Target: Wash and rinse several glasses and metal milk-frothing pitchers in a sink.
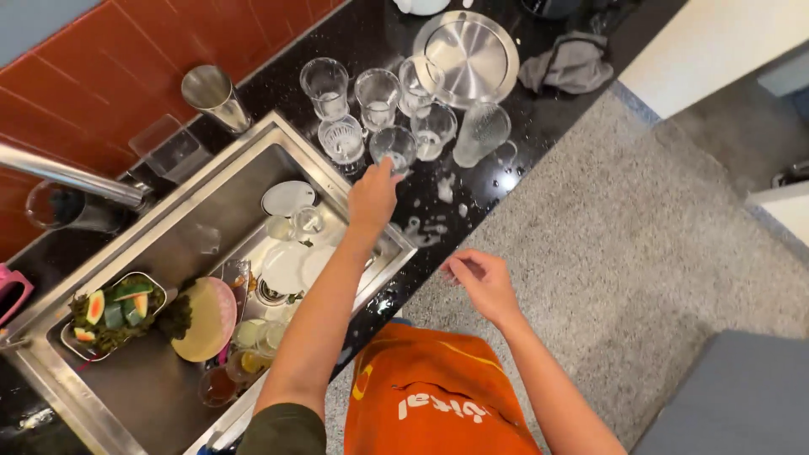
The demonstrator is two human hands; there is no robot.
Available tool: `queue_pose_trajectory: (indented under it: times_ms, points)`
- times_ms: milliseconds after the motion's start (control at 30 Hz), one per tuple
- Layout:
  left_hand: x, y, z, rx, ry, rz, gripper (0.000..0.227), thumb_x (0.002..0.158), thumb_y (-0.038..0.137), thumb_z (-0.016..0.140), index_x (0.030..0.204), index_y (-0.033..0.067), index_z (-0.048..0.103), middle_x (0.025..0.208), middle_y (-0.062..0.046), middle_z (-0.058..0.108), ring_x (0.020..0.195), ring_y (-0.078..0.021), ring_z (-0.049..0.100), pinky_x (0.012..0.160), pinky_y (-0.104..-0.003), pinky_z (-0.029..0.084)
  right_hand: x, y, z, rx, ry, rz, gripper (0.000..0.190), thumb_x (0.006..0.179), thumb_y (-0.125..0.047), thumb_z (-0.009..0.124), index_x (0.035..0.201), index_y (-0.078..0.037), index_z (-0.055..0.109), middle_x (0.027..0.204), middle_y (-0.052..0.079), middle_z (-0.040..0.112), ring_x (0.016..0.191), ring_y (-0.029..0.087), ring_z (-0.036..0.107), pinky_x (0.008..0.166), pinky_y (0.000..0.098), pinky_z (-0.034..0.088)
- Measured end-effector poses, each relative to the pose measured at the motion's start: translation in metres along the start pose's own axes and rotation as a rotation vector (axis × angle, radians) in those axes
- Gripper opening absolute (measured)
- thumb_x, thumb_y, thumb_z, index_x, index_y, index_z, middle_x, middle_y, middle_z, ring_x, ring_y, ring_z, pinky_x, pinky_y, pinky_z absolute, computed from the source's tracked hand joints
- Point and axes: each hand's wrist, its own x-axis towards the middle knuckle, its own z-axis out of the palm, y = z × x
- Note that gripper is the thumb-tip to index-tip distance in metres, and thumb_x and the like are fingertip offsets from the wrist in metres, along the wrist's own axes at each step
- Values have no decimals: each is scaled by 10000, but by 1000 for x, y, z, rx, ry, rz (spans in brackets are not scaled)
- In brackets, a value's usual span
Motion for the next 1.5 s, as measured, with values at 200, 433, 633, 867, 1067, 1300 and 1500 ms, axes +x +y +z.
queue_pose_trajectory:
  times_ms: [200,433,633,867,1067,1300,1500]
  points:
    - [-7,0,2,-10,242,138,67,964,141,631,1005,117,583,847,-127,653,759,-382,679,626,-505,519,45,-6,-12,23,-14,-62,146,978,-92,628,946,21,715,881,60,757,783,125,703,715,283,557]
    - [-83,45,-44,-8,417,-34,65,907,108,672,927,100,612,800,-133,653,744,-376,677,606,-483,518,84,-44,0,-160,-178,-560,168,1016,-136,680,1109,3,663,1194,101,645,1086,172,617,920,286,516]
    - [-146,69,-100,-566,351,-453,21,930,70,662,922,52,656,690,-75,695,608,-203,660,547,-345,512,106,-43,28,-154,-708,-653,802,899,-212,795,1552,-34,365,1501,142,484,1376,249,518,1084,342,473]
    - [-200,14,-122,-979,199,-534,139,997,112,646,922,-5,658,653,-56,655,506,-94,589,464,-263,466,107,-8,121,18,-1121,-136,1059,813,-109,831,1630,-71,158,1227,159,647,1113,218,674,982,371,546]
    - [-171,-110,-153,-612,469,-490,282,964,307,703,1040,38,745,716,-15,698,559,-101,611,512,-269,485,114,46,202,249,-922,220,831,889,-201,782,1588,-75,350,1115,120,677,941,239,728,877,318,590]
    - [-86,-252,-173,-214,659,-213,279,856,250,865,1029,74,734,1509,-202,424,1242,-372,597,1012,-427,515,96,63,268,336,-700,309,753,825,-216,771,1471,-67,413,1080,82,667,909,253,737,718,416,567]
    - [-40,-301,-181,-95,627,-166,199,852,100,822,1040,59,769,1560,-205,374,1378,-475,431,1075,-485,422,122,81,297,352,-573,391,716,798,-173,776,1412,-76,421,1106,75,684,922,255,732,848,436,597]
